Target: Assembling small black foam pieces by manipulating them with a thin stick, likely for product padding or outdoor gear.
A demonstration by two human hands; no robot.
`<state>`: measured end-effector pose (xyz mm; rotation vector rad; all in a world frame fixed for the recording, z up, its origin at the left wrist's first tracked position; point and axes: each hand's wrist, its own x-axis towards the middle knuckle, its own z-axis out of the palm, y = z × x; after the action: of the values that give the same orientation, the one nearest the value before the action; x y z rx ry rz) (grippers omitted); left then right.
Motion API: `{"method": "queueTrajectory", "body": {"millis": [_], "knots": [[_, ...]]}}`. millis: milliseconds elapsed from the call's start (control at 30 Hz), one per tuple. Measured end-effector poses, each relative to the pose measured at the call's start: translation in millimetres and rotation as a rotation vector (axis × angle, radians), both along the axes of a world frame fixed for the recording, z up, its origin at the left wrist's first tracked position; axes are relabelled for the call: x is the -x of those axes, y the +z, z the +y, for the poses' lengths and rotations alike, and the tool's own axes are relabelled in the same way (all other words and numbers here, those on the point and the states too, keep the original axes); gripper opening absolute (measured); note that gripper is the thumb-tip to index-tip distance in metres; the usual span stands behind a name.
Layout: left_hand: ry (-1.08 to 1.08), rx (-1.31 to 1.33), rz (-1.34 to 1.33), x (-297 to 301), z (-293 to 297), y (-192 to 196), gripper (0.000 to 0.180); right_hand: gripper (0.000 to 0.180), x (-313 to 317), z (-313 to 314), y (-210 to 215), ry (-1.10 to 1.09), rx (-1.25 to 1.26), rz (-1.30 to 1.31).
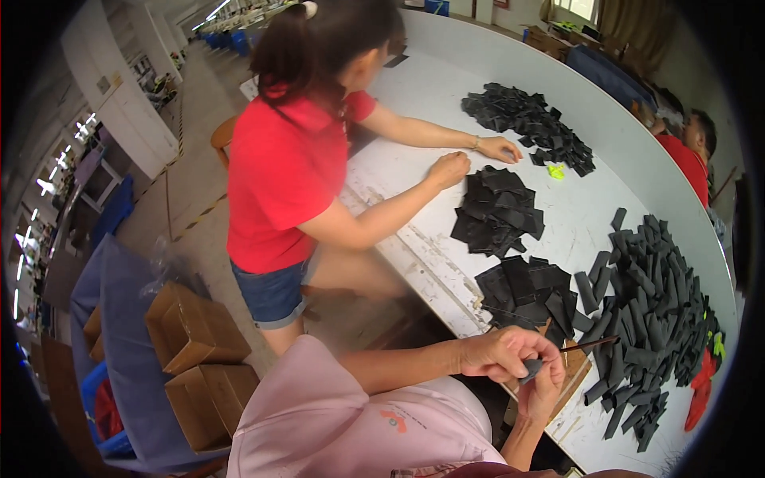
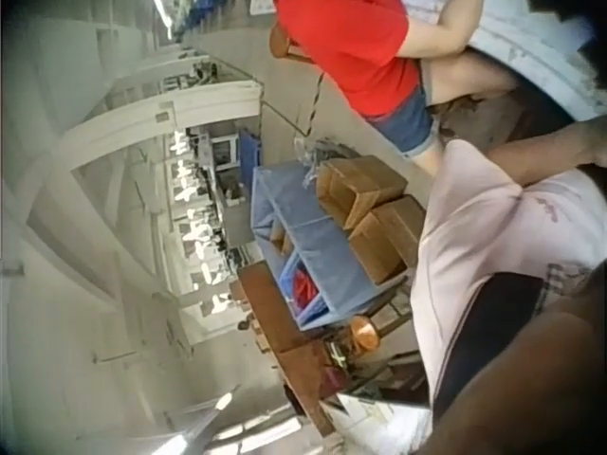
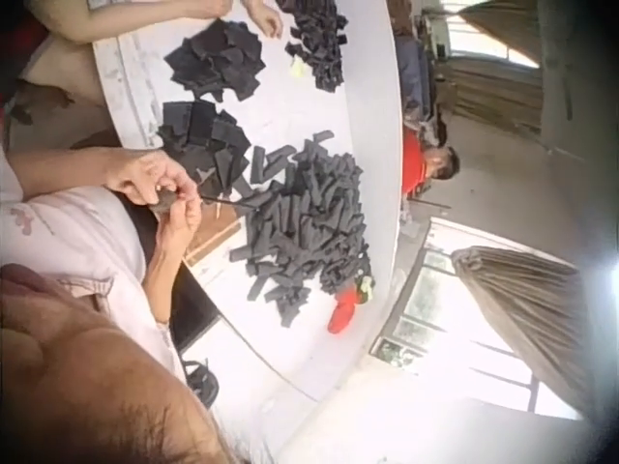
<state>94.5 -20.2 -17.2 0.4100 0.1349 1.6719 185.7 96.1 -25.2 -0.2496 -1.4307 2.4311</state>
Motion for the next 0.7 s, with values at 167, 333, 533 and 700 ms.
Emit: {"method": "queueTrajectory", "body": {"millis": [167,333,533,700], "knots": [[0.604,0.409,0.678,-15,8,1,0.036,0.012,0,12,-10,-0.217,-0.34,0.004],[0.833,0.493,0.698,-23,9,-3,0.026,0.016,-2,0,-3,-0.33,-0.694,0.012],[0.772,0.483,0.664,-26,11,-1,0.017,0.011,-9,-2,4,-0.408,-0.773,0.011],[0.791,0.399,0.58,-26,20,-11,0.013,0.008,-11,3,3,-0.423,-0.786,-0.022]]}}
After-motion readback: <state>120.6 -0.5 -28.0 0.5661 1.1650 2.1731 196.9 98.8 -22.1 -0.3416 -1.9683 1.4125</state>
